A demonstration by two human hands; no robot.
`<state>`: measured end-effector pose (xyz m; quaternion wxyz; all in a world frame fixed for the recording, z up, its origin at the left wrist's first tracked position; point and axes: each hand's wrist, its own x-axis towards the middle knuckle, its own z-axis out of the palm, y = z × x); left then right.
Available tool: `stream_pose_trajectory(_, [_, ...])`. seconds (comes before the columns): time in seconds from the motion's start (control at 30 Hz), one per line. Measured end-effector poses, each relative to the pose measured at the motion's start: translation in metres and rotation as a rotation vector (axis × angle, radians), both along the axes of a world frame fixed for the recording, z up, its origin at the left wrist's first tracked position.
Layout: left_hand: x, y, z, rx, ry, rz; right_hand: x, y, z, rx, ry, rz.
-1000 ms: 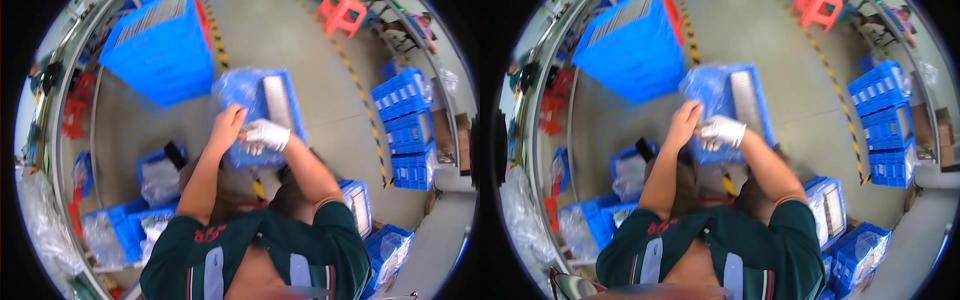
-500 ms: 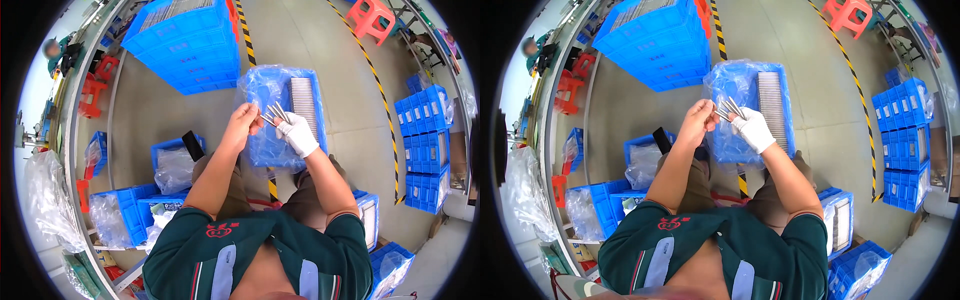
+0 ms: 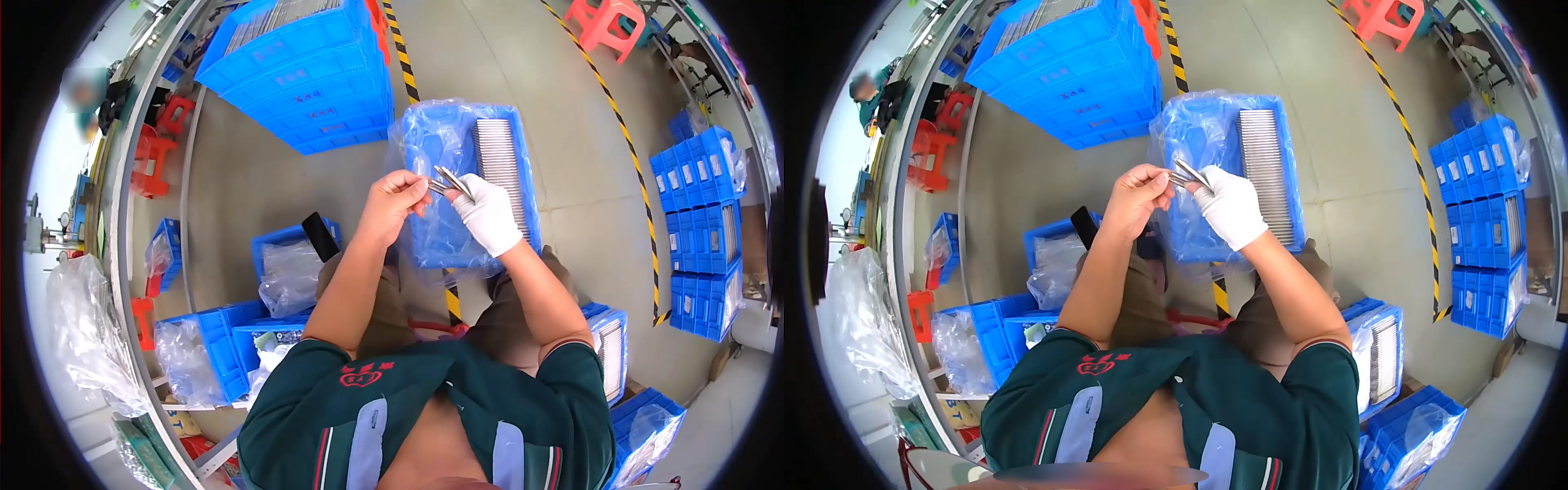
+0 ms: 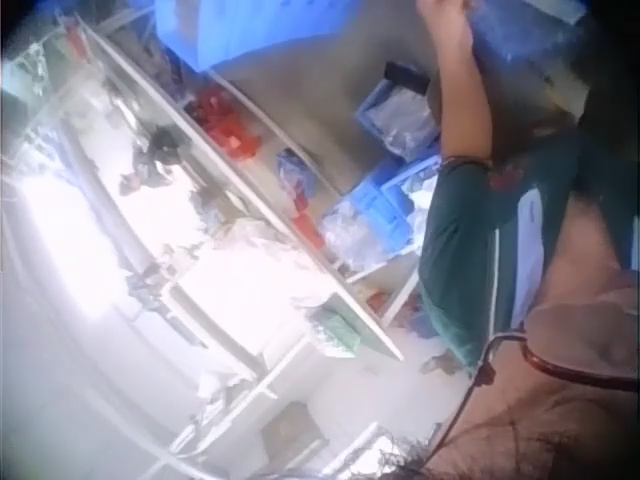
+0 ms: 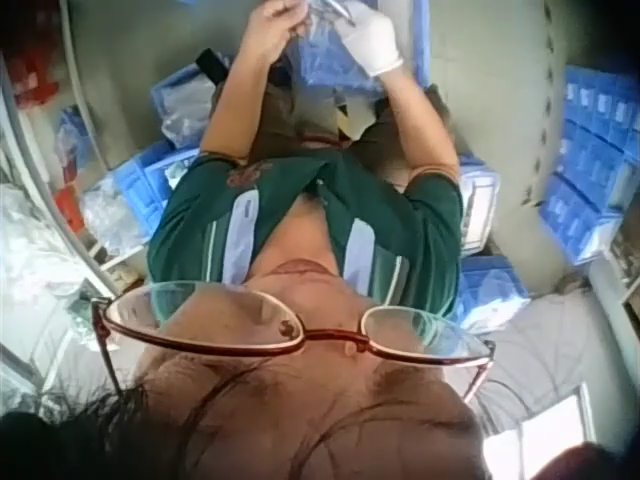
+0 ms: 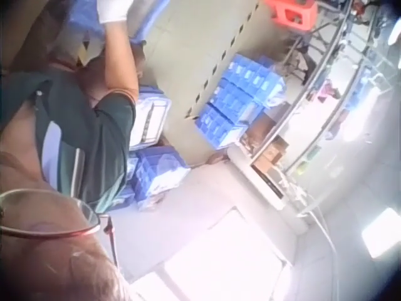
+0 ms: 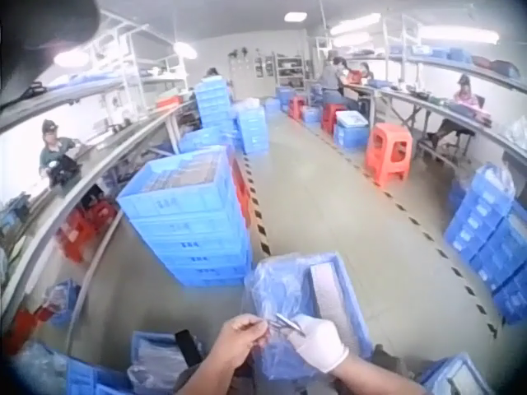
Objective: The person takes metal rods, aligns them by hand, and stacks them into a lined plastic crate.
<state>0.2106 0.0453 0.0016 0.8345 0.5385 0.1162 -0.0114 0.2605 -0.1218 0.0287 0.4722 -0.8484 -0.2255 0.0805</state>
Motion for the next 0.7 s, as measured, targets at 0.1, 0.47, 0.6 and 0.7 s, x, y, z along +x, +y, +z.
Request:
stream_pose_trajectory(0.1, [-0.002,-0.006,-0.009,-0.275,0.013,-0.012,-0.004,0.001,-0.001,0.009,-0.035,-0.026])
stream_pose_trajectory(0.47, [-0.001,-0.003,-0.010,0.003,-0.011,0.094,0.001,0.000,-0.003,-0.066,0.056,0.061])
stream_pose_trajectory(0.6, [-0.001,-0.013,-0.003,0.208,-0.094,0.166,-0.004,0.000,-0.002,-0.150,-0.084,0.022])
stream_pose_trajectory(0.7, [-0.003,-0.015,-0.011,0.069,-0.053,0.155,-0.008,0.005,-0.004,-0.122,-0.114,0.003])
